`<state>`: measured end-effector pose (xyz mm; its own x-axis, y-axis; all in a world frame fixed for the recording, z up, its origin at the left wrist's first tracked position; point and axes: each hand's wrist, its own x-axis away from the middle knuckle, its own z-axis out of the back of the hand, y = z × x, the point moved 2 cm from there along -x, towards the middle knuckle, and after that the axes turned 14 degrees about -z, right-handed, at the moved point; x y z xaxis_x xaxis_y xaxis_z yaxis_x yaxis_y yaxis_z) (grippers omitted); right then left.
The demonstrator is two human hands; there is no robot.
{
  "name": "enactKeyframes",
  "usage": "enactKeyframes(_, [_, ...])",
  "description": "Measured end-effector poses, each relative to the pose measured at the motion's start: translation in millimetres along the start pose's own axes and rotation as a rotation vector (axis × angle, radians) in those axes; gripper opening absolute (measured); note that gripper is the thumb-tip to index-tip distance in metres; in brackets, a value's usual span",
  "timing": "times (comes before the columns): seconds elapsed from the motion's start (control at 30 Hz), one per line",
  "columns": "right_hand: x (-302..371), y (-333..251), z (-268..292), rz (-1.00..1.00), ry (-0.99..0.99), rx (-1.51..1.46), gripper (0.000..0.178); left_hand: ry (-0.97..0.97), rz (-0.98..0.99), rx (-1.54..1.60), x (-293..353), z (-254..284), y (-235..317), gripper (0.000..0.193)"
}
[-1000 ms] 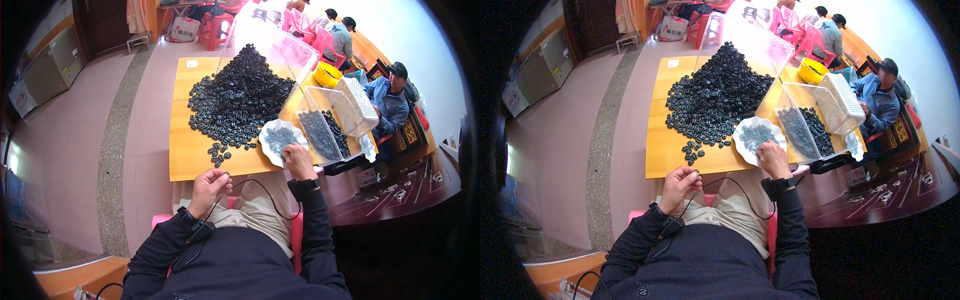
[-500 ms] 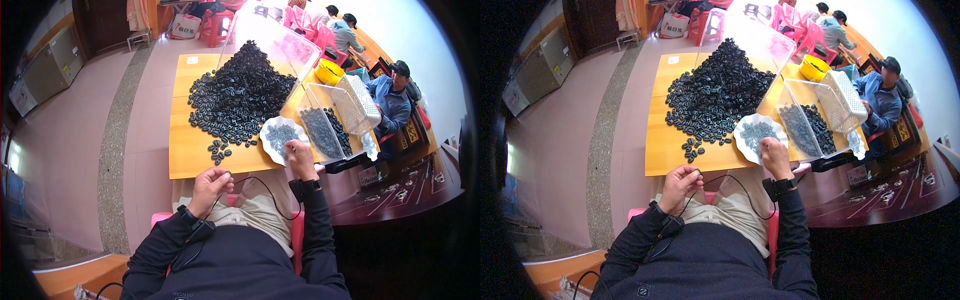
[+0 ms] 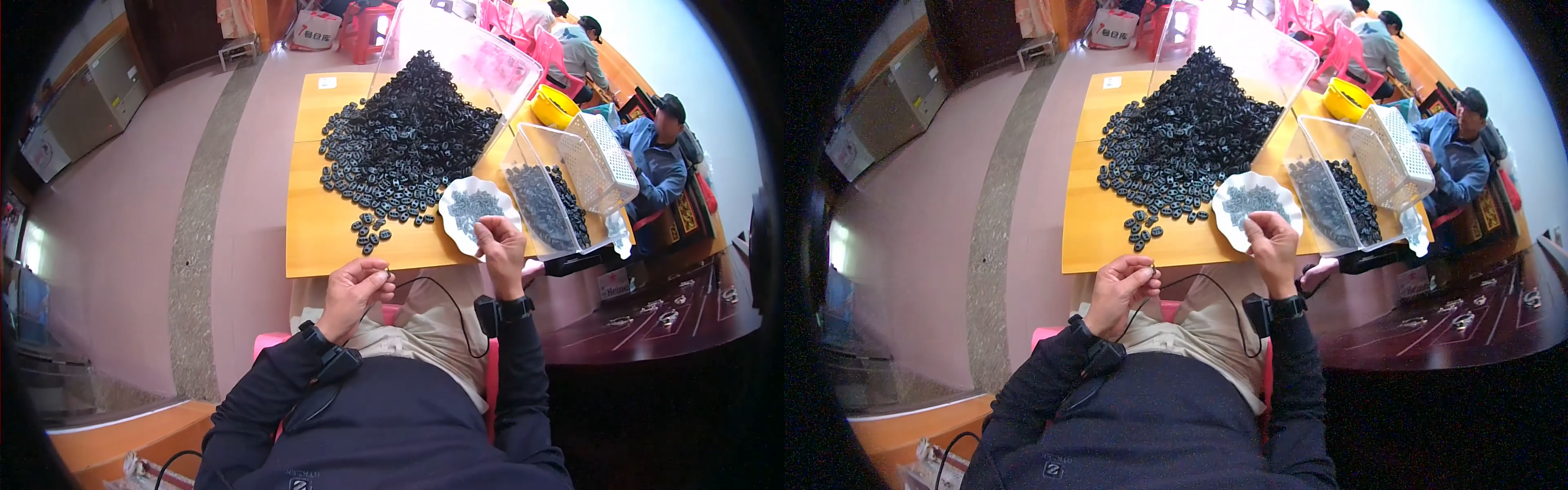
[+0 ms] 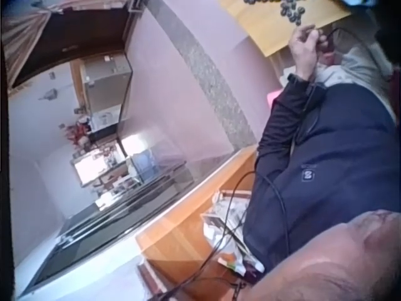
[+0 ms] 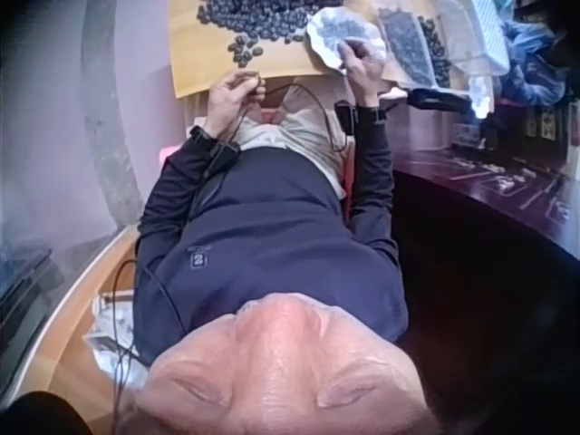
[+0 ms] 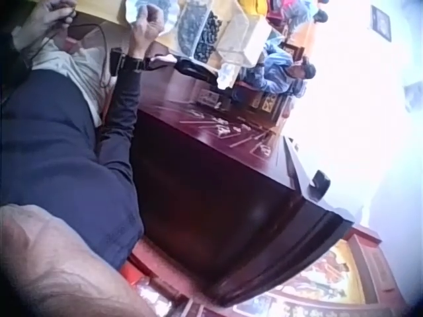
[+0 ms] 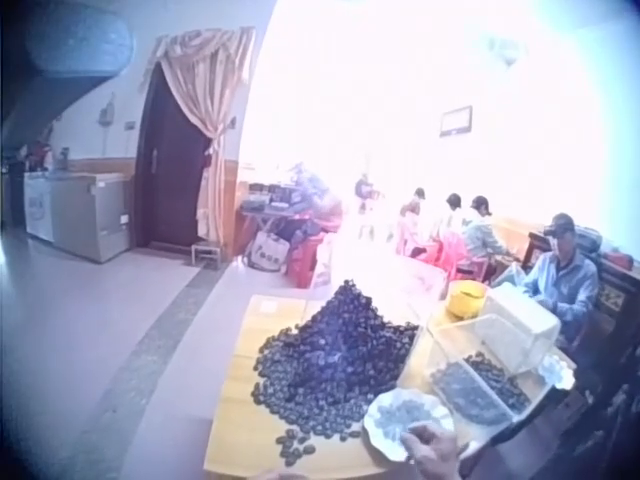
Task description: The person sorts through a pile of black plastic cord locks, picking up individual locks and small metal springs from a white plate to assemble them. They insert a spring into each cord lock and place the finished pieces into a clear plastic container.
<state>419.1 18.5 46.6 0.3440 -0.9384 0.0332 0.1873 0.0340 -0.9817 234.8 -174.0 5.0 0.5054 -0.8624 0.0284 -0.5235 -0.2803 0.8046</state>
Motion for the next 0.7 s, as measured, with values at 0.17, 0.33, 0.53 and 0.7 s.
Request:
enactKeyframes(0.17, [37, -3, -50, -0.002, -0.255, -0.098, 0.008, -0.069, 0.071, -0.034, 1, -4, -2, 0.014])
enactKeyframes(0.33, [64, -1, -85, -0.088, -0.390, -0.179, 0.010, -0.174, 0.056, -0.004, 2, -2, -5, 0.018])
enactKeyframes(0.53, [71, 3, -90, -0.120, -0.408, -0.243, 0.010, -0.210, 0.065, 0.040, 3, -2, -7, 0.017])
enactKeyframes(0.7, [74, 14, -90, -0.115, -0.397, -0.277, 0.013, -0.206, 0.091, 0.081, 5, -3, -7, 0.016])
